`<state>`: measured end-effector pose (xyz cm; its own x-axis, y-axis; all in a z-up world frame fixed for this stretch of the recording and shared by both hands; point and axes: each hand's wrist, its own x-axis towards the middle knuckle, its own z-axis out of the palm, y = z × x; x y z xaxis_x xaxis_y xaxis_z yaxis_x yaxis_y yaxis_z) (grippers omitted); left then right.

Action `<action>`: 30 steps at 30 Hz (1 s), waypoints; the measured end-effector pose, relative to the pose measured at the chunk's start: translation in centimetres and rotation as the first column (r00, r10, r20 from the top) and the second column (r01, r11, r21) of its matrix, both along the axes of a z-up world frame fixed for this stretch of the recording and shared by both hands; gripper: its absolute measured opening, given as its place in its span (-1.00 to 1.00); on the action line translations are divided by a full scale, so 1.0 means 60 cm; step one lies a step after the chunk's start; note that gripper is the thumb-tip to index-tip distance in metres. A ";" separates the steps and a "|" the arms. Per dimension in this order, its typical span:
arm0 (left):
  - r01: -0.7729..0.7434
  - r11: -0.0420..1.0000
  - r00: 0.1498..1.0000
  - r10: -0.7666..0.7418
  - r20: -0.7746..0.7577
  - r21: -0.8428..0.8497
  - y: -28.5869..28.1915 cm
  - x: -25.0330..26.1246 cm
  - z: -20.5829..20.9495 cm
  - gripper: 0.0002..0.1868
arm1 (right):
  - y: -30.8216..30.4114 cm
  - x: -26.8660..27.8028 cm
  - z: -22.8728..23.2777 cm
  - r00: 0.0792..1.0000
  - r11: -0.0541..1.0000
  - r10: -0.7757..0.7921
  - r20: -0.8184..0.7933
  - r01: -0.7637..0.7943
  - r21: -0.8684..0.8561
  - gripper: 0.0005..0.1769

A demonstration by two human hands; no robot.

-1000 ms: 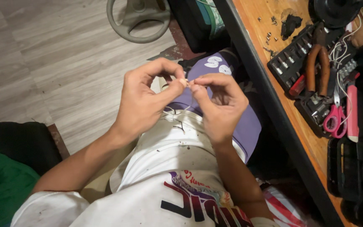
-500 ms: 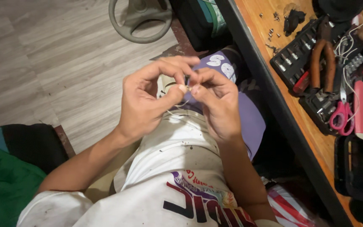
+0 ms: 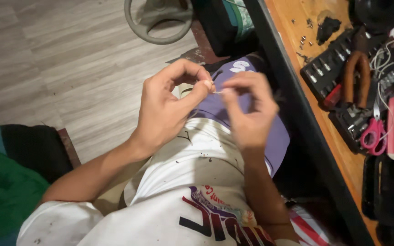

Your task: The person sits on the floor and uses pliers to strip the insulation from a small white wire. They then twist the exposed strands together with their fingers and place the pliers on the table.

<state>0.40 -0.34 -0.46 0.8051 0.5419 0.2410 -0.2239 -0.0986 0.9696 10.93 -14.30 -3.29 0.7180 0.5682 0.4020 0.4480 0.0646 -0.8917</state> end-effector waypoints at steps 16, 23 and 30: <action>0.033 0.999 0.995 -0.036 -0.093 -0.033 0.004 0.005 0.004 -0.91 | 0.012 0.018 0.059 0.992 0.991 0.100 0.071 -0.093 -0.100 -0.92; -0.024 0.937 0.998 0.043 -0.048 0.348 0.003 -0.003 0.006 -0.90 | 0.008 0.027 0.026 0.951 0.982 0.169 -0.260 -0.184 -0.038 -0.94; -0.063 0.744 0.997 0.022 0.069 0.666 0.010 -0.001 -0.001 -0.86 | 0.000 0.042 -0.001 0.801 0.949 0.297 -0.520 -0.306 0.072 -0.92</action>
<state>0.35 0.24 -0.49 0.7601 0.2600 0.5955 -0.2524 -0.7263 0.6393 13.44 -14.29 -3.37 0.6083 0.7936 0.0098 -0.1201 0.1042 -0.9873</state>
